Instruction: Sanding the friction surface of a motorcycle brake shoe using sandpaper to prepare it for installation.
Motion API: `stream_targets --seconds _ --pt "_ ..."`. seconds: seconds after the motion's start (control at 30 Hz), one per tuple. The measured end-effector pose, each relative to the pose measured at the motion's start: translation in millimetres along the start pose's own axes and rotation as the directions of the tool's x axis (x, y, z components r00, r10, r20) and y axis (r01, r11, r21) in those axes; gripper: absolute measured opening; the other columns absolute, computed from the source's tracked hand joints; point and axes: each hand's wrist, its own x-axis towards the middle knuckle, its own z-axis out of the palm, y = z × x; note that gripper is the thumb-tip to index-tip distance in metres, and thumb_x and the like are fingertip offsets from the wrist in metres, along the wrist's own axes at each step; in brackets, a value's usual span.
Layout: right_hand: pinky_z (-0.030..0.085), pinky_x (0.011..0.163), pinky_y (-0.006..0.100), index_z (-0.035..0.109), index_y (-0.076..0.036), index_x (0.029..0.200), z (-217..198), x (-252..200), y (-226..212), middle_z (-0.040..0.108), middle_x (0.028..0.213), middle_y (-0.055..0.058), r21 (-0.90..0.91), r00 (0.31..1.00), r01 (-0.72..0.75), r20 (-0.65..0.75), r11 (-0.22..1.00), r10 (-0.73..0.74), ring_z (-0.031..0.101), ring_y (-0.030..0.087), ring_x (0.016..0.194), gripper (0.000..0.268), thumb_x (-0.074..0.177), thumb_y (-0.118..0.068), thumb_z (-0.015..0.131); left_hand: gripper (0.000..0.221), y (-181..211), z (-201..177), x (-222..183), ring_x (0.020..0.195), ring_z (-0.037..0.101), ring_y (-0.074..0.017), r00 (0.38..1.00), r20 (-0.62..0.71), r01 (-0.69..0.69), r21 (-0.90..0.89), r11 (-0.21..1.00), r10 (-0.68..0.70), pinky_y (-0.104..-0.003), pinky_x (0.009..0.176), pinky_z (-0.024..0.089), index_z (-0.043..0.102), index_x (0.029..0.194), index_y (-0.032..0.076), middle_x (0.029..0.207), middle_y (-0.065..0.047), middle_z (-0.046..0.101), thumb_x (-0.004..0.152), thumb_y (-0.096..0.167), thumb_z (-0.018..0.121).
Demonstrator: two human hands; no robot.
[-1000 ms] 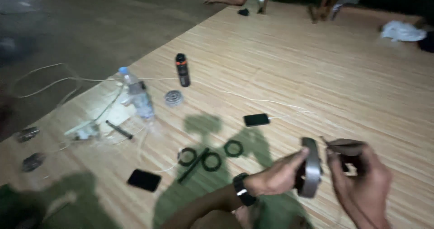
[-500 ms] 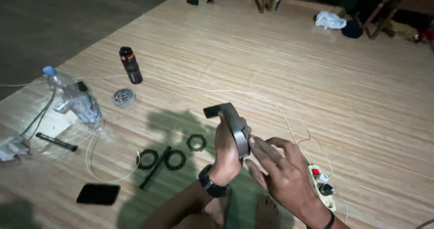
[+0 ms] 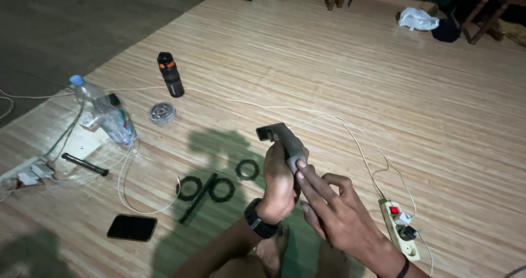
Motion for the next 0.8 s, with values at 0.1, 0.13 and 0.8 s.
stream_targets --seconds 0.1,0.13,0.8 --pt "0.045 0.096 0.041 0.057 -0.009 0.144 3 -3 -2 0.052 0.155 0.004 -0.003 1.000 -0.005 0.012 1.000 0.005 0.057 0.026 0.115 0.058 0.090 -0.028 0.071 0.034 -11 -14 -3 0.056 0.049 -0.0122 0.993 -0.039 0.110 -0.089 0.990 -0.114 -0.026 0.049 0.043 0.052 0.101 0.004 0.079 -0.009 0.057 0.110 0.035 0.041" --pt "0.040 0.105 0.046 0.057 -0.009 0.144 2 0 -1 0.052 0.156 0.006 -0.015 1.000 -0.011 0.012 1.000 0.011 0.051 0.028 0.129 0.061 0.089 -0.032 0.070 0.030 -22 -22 -2 0.073 0.048 -0.0136 0.990 0.074 0.130 -0.122 0.984 -0.122 -0.029 0.064 0.041 0.050 0.110 0.006 0.094 -0.008 0.055 0.110 0.035 0.041" --pt "0.012 0.126 0.064 0.035 0.008 0.149 16 23 -7 0.035 0.160 0.029 0.186 0.985 -0.123 -0.094 0.975 0.142 0.025 0.048 0.155 0.090 0.098 -0.066 0.030 0.024 -1 -30 10 0.088 0.060 -0.0237 0.648 0.509 -0.667 0.738 0.099 0.567 -0.038 0.078 0.048 0.059 0.119 0.002 0.106 -0.011 0.062 0.098 0.008 0.050"
